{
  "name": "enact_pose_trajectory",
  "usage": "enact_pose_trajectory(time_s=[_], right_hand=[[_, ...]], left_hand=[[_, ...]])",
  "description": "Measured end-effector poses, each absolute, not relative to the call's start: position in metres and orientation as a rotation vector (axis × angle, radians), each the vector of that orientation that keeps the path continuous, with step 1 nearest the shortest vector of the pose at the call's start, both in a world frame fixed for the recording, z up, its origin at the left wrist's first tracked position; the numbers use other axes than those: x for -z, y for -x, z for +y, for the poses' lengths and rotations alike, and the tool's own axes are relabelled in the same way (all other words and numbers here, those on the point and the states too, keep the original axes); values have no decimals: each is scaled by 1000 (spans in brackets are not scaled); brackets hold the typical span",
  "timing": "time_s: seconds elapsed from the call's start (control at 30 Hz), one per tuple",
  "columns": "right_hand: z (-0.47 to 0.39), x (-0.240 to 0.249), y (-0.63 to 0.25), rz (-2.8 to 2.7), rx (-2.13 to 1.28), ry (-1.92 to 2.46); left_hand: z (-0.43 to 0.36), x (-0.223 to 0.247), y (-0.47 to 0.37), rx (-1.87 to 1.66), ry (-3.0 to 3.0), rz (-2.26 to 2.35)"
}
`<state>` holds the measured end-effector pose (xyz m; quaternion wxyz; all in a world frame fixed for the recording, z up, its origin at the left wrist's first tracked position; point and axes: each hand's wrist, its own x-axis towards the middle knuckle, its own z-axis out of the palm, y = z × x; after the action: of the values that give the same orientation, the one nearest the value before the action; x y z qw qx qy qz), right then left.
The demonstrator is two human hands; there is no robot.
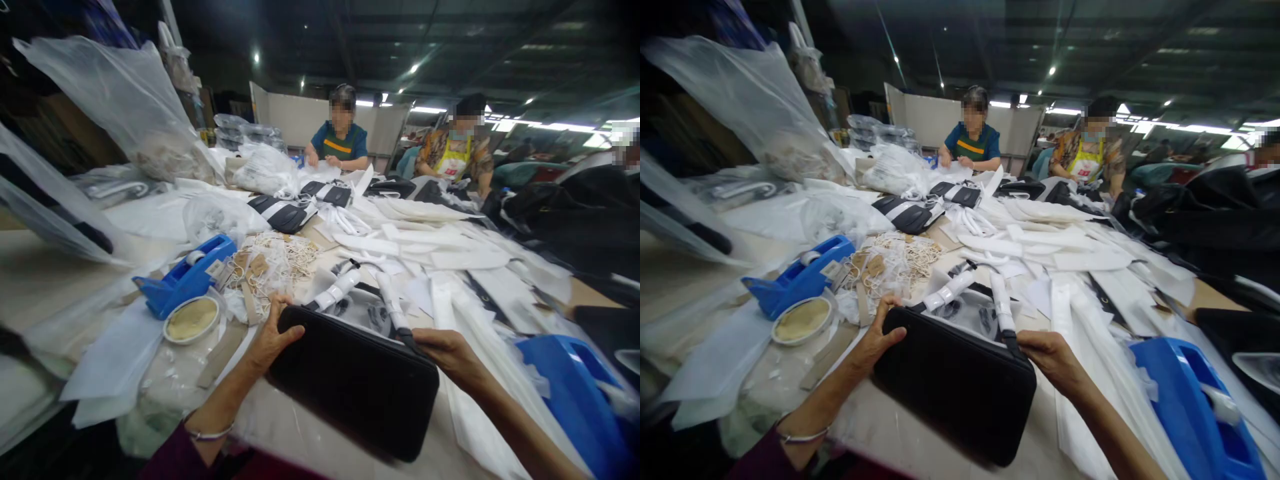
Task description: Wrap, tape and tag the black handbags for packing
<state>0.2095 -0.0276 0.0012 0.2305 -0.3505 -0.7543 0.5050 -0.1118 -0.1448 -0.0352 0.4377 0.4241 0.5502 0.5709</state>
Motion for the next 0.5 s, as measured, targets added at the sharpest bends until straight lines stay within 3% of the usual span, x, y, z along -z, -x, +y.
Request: enact_pose_trajectory(time_s=[0.23,0.5], right_hand=[[-40,20,-205,-1685,-1634,1058],[-70,41,-190,-1398,-1520,1042]], left_hand=[[-145,36,113,-1390,-1186,1384],[-142,41,114,-1392,-1183,1540]])
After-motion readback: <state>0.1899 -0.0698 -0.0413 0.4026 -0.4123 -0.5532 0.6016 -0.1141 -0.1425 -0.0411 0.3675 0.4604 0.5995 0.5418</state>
